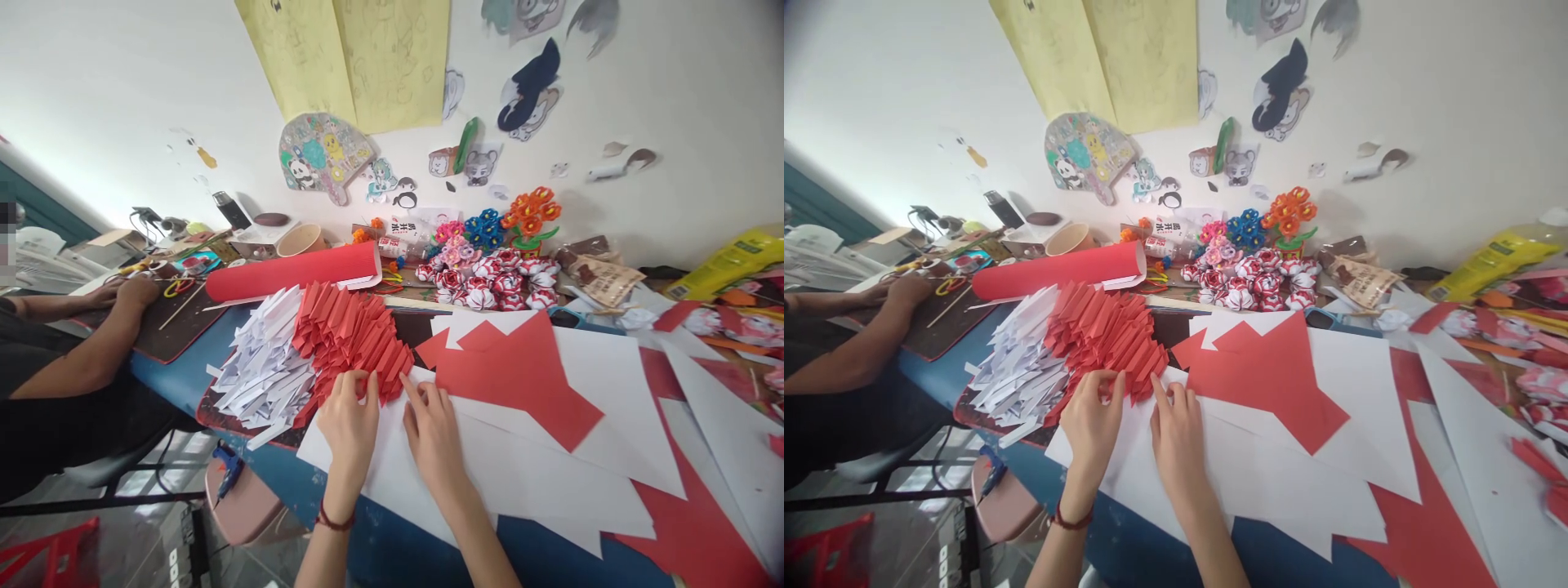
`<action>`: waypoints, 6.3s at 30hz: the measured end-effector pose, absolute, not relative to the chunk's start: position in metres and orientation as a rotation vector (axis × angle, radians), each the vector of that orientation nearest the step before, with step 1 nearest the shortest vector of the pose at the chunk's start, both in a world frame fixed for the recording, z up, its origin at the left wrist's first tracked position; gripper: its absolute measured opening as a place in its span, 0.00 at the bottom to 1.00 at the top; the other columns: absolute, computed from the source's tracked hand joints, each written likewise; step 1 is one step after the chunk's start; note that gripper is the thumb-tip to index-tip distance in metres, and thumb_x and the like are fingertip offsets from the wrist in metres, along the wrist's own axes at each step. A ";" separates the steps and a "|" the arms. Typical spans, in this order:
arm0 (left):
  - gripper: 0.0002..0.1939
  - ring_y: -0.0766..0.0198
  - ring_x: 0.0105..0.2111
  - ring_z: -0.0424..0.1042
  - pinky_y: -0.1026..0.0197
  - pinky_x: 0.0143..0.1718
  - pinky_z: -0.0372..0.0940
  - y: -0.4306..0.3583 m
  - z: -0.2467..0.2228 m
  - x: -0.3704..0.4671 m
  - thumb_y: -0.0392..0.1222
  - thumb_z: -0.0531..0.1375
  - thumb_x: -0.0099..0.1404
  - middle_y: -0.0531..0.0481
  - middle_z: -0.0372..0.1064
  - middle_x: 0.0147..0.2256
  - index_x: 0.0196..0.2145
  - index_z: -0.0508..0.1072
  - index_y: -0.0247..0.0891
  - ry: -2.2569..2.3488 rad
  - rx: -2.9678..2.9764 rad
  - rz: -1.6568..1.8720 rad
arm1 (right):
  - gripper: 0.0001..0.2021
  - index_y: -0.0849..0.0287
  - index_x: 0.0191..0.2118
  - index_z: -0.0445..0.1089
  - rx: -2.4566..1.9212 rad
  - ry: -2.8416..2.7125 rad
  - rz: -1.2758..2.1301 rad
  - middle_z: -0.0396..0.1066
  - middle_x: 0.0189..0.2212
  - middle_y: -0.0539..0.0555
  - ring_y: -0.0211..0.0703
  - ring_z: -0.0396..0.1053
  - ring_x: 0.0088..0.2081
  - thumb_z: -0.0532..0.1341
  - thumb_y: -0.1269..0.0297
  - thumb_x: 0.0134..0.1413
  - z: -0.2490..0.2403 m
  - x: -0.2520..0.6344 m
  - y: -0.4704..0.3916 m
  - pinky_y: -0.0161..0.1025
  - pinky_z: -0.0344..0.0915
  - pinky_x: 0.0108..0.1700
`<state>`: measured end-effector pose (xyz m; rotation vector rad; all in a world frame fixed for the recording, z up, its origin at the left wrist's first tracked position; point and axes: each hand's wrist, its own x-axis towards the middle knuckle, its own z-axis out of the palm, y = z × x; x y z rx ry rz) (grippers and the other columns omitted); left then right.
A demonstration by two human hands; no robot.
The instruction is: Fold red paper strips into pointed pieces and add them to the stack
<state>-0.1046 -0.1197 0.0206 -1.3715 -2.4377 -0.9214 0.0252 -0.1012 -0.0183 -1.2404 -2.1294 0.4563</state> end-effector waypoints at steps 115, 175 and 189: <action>0.11 0.63 0.32 0.71 0.63 0.33 0.56 -0.187 -0.004 -0.175 0.46 0.54 0.70 0.51 0.73 0.33 0.42 0.73 0.41 -2.481 -1.398 -0.472 | 0.24 0.54 0.63 0.60 -1.213 -2.063 0.551 0.64 0.39 0.58 0.50 0.63 0.41 0.51 0.73 0.62 -0.026 0.025 -0.102 0.48 0.65 0.43; 0.12 0.63 0.28 0.70 0.62 0.33 0.56 -0.182 0.002 -0.174 0.47 0.54 0.70 0.51 0.72 0.29 0.37 0.75 0.41 -2.272 -1.666 -0.465 | 0.25 0.54 0.63 0.60 -1.192 -2.069 0.526 0.65 0.39 0.58 0.50 0.64 0.41 0.50 0.73 0.62 -0.025 0.026 -0.102 0.49 0.67 0.43; 0.13 0.63 0.29 0.71 0.62 0.34 0.57 -0.162 -0.003 -0.169 0.48 0.53 0.71 0.51 0.73 0.29 0.38 0.75 0.41 -2.267 -1.721 -0.523 | 0.26 0.53 0.65 0.58 -1.214 -2.072 0.544 0.65 0.40 0.59 0.52 0.64 0.42 0.51 0.72 0.62 -0.023 0.026 -0.101 0.51 0.67 0.44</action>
